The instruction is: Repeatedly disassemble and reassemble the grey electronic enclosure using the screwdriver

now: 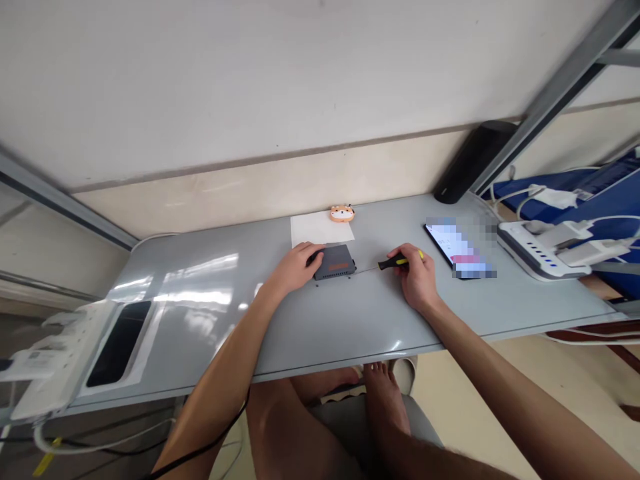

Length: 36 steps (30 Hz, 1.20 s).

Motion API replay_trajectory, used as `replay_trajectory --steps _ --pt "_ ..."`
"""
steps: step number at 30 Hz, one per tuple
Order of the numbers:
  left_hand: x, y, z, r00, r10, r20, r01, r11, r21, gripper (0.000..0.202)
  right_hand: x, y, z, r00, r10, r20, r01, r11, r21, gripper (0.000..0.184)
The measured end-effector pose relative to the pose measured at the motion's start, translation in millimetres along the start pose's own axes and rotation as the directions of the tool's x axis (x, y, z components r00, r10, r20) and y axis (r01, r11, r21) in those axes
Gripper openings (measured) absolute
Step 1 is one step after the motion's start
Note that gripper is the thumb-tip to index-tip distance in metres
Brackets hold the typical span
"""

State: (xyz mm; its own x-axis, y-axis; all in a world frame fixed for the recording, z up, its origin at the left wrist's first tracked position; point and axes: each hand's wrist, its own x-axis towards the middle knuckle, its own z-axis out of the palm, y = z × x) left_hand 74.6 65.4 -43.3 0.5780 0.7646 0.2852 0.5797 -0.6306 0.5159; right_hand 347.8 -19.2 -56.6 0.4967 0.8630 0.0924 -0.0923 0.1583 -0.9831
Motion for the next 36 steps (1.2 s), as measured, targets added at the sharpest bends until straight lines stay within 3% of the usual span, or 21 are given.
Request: replay_trajectory --steps 4,9,12,15,19,22,27,32,36 --pt "1 0 0.4 0.999 0.025 -0.024 -0.025 1.000 0.005 0.030 -2 -5 -2 0.973 0.038 0.228 -0.027 0.998 -0.051 0.040" --pt "2 -3 2.6 0.998 0.038 -0.058 -0.039 0.999 -0.013 0.029 -9 -13 1 0.820 0.062 0.568 0.070 0.976 -0.207 0.038" --pt "3 -5 3.9 0.997 0.039 -0.070 -0.040 0.999 -0.023 0.029 -10 -16 2 0.757 0.078 0.649 0.080 0.974 -0.210 0.036" --pt "3 -5 4.1 0.997 0.021 -0.074 -0.024 0.999 -0.035 0.029 -9 -17 2 0.813 0.072 0.578 0.047 0.981 -0.188 0.037" --pt "2 -2 1.8 0.998 -0.010 -0.060 0.007 0.999 -0.054 0.030 -6 -16 1 0.933 0.060 0.355 -0.019 0.993 -0.118 0.041" --pt "1 -1 0.7 0.998 -0.025 -0.054 0.022 0.998 -0.051 0.031 -5 -16 1 0.977 0.054 0.207 -0.027 0.991 -0.128 0.038" --pt "2 -2 4.8 0.991 0.036 -0.131 -0.039 0.999 -0.023 0.030 -6 -17 1 0.996 0.048 0.074 -0.036 0.987 -0.158 0.033" --pt "2 0 6.1 0.946 0.187 -0.265 -0.179 0.982 0.054 0.026 -5 -14 1 0.999 0.045 -0.002 -0.045 0.988 -0.148 0.030" --pt "1 10 2.5 0.916 0.262 -0.305 -0.245 0.965 0.092 0.024 -5 -10 -1 0.997 0.048 -0.061 -0.054 0.993 -0.104 0.028"
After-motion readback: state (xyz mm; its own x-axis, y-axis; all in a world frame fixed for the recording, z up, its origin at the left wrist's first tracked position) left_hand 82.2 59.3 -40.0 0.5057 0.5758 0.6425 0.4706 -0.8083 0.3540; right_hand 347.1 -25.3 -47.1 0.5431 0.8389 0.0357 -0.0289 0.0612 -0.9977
